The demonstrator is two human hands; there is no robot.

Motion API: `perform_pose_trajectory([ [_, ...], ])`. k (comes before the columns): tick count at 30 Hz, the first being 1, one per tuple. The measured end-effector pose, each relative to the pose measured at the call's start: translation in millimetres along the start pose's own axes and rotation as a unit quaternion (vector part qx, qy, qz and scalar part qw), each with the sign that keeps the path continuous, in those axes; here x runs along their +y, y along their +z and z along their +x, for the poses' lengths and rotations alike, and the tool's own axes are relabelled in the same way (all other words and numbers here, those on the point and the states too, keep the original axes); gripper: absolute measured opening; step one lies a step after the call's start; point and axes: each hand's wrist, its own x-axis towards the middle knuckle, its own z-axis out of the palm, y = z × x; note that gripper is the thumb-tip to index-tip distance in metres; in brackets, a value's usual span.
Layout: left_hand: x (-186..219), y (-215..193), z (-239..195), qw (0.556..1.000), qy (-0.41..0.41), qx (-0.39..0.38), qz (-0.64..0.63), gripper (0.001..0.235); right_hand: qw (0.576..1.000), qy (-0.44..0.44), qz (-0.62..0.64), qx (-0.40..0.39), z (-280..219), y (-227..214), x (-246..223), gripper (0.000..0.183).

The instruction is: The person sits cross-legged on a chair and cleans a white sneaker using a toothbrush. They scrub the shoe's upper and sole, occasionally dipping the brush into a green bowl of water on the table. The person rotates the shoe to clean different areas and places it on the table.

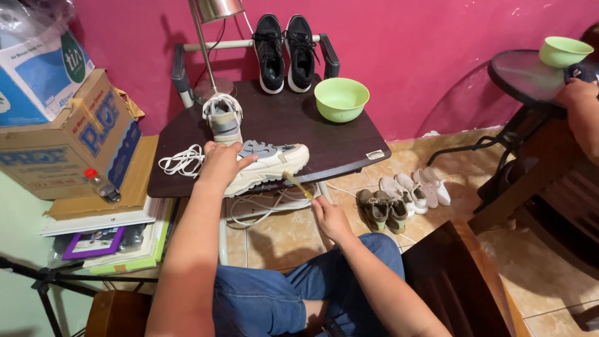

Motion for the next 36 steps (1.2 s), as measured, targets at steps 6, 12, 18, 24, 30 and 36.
perform_pose_trajectory([
  [6,-11.8,11.3,11.9,0.998,0.043,0.030,0.016,0.057,0.999,0.035,0.031,0.015,1.4,-4.7,-8.1,0.034],
  [12,-18.4,35.0,20.2,0.996,0.034,0.081,0.030,0.053,0.996,0.066,0.014,0.055,5.2,-6.5,-19.2,0.036],
  [18,-15.4,20.2,19.2,0.999,0.024,0.029,0.012,0.062,0.990,0.093,0.089,0.063,7.8,-20.6,-24.9,0.033],
  [24,-6.8,2.3,4.2,0.999,0.006,0.006,-0.046,0.062,0.988,0.105,0.111,0.036,-7.4,-3.2,-13.0,0.035],
  [30,-2.3,-11.4,4.0,0.997,-0.019,-0.010,-0.069,0.063,0.993,0.090,0.077,0.020,-5.7,-1.1,-26.4,0.035],
  [36,-0.6,-16.5,4.3,0.998,-0.025,0.001,-0.053,0.060,0.999,0.045,0.011,-0.009,1.3,-16.9,-45.7,0.037],
])
